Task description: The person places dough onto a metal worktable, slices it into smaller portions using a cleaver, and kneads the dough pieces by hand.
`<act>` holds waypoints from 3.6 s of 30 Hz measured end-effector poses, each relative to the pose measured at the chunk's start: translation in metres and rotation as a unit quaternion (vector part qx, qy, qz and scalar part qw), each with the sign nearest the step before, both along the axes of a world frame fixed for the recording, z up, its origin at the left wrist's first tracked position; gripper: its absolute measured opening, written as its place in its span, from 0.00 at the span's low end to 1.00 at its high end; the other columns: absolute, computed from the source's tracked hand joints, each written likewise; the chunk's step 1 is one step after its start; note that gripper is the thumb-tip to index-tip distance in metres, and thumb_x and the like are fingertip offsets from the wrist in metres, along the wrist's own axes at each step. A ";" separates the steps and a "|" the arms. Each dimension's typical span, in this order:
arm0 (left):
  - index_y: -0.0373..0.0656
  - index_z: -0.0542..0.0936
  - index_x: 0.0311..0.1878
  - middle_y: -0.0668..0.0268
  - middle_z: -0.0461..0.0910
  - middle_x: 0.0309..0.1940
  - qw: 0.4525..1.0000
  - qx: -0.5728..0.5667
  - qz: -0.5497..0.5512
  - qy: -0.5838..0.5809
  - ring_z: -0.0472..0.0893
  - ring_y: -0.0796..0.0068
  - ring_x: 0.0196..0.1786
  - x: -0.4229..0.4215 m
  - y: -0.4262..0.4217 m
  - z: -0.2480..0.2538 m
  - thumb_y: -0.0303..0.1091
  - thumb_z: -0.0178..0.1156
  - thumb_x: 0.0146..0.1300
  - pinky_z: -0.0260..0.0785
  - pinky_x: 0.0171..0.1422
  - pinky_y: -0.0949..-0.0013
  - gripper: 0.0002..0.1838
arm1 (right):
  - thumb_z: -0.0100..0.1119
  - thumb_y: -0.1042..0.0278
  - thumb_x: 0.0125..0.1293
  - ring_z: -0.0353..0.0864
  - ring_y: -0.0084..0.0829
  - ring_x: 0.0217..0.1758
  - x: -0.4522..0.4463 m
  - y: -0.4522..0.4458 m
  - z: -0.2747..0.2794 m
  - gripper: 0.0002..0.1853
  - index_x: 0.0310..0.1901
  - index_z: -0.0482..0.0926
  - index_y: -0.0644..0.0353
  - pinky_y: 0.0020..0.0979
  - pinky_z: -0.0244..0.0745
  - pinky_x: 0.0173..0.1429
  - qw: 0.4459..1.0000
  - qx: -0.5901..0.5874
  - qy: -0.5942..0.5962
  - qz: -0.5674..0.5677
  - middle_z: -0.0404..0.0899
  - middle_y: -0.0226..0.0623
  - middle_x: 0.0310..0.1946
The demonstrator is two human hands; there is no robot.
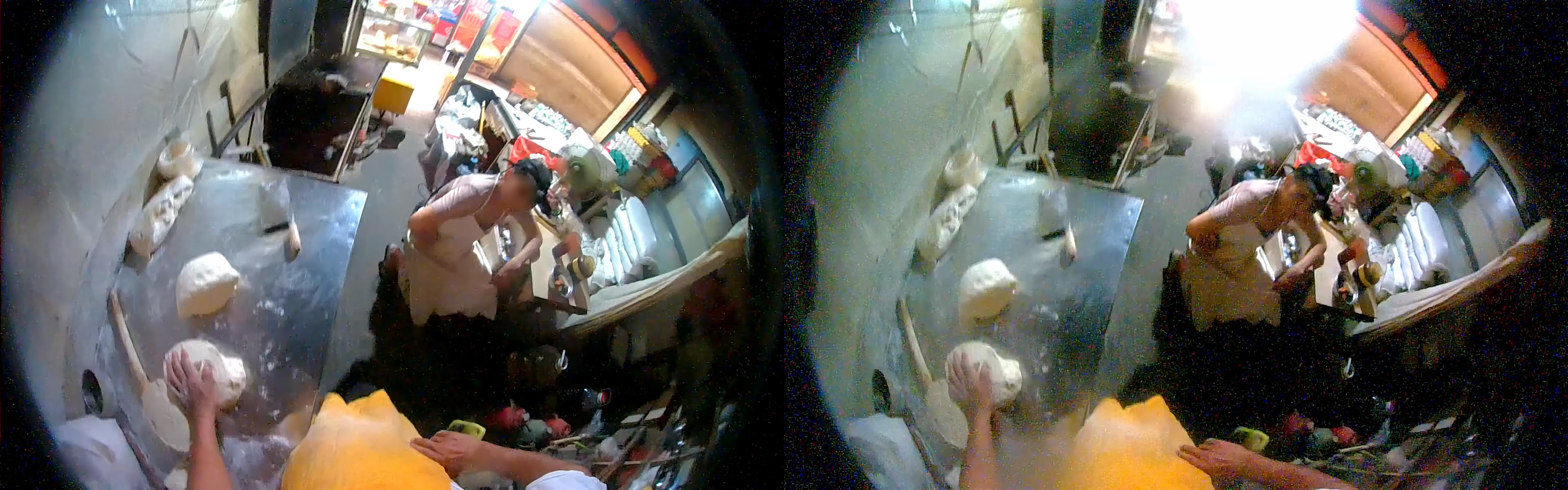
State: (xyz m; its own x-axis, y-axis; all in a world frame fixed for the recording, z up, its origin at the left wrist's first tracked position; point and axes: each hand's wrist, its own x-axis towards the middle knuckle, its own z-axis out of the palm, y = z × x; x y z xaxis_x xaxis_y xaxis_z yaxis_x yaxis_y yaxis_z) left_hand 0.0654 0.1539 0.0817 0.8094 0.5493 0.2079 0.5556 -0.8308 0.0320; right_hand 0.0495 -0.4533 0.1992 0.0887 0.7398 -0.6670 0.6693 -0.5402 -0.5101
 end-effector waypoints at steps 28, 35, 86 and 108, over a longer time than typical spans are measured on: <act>0.47 0.64 0.82 0.60 0.59 0.84 0.999 0.003 0.018 0.045 0.54 0.53 0.86 0.002 -0.001 -0.004 0.50 0.58 0.73 0.43 0.88 0.43 0.38 | 0.60 0.62 0.71 0.78 0.53 0.65 -0.065 -0.023 -0.014 0.45 0.84 0.50 0.63 0.46 0.71 0.71 0.988 0.096 -0.042 -0.117 0.55 0.54 0.83; 0.49 0.60 0.84 0.60 0.56 0.85 0.990 -0.074 0.067 0.095 0.50 0.55 0.88 0.008 -0.024 0.043 0.51 0.60 0.72 0.41 0.89 0.43 0.41 | 0.62 0.58 0.68 0.79 0.51 0.68 -0.018 -0.010 -0.007 0.50 0.84 0.46 0.65 0.46 0.67 0.74 0.999 -0.030 0.016 -0.018 0.60 0.55 0.80; 0.50 0.66 0.81 0.64 0.61 0.84 0.998 -0.010 0.045 0.035 0.55 0.57 0.86 0.003 -0.007 0.001 0.53 0.58 0.71 0.45 0.87 0.44 0.38 | 0.65 0.51 0.68 0.74 0.49 0.74 -0.006 0.013 0.002 0.53 0.85 0.44 0.63 0.48 0.62 0.78 0.998 -0.008 0.046 -0.048 0.64 0.53 0.75; 0.43 0.67 0.80 0.57 0.64 0.82 0.998 0.006 0.047 0.041 0.57 0.50 0.86 0.004 -0.003 -0.010 0.45 0.59 0.68 0.48 0.87 0.45 0.38 | 0.69 0.55 0.69 0.75 0.50 0.73 0.128 -0.021 -0.008 0.50 0.84 0.47 0.61 0.50 0.65 0.79 0.999 -0.021 0.030 0.000 0.60 0.56 0.79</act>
